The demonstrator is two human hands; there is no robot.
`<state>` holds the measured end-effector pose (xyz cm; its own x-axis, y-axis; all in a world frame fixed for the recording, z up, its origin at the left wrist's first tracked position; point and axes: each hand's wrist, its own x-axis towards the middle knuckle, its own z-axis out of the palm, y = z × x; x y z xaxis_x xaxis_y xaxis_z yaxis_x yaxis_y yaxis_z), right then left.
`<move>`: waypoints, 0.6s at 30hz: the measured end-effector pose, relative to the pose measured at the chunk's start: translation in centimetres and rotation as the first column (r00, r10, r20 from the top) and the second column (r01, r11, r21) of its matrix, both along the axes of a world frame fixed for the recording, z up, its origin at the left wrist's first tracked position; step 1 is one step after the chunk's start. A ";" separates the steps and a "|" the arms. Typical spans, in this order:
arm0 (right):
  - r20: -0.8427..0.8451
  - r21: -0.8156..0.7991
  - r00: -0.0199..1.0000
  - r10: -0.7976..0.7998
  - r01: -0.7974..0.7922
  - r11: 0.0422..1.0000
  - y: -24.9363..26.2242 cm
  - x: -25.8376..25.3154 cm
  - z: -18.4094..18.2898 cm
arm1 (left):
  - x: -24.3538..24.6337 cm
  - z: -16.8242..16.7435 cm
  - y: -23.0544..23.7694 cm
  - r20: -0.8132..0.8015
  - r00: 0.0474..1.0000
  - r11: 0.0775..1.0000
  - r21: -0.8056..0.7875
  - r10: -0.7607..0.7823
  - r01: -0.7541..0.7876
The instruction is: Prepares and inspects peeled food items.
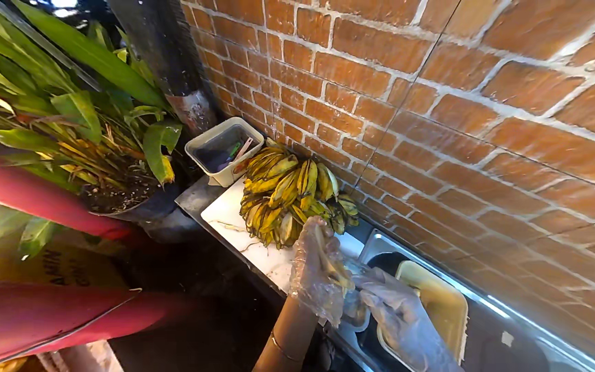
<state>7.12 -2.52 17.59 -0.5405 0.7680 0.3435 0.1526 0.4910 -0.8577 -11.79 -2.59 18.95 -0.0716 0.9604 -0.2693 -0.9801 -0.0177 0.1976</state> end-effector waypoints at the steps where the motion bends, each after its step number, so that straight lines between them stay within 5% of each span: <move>1: 0.001 0.011 1.000 -0.018 0.018 1.000 0.0 0.0 -0.1 | 0.2 -0.2 -0.1 0.017 1.000 1.000 0.024 -0.015 0.015; 9: -0.031 0.026 0.994 -0.107 0.108 0.994 -0.1 0.1 0.1 | 1.7 1.4 0.0 0.206 0.977 0.997 0.058 -0.060 0.049; 18: -0.065 0.123 0.979 -0.194 0.201 0.972 0.1 -0.5 -0.2 | 2.9 1.9 -0.3 0.183 0.983 0.996 0.078 0.030 -0.045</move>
<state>6.60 -2.44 17.43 -0.3612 0.8054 0.4699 0.2138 0.5620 -0.7990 -8.93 -2.88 20.87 -0.0653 0.9771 -0.2023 -0.9979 -0.0640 0.0128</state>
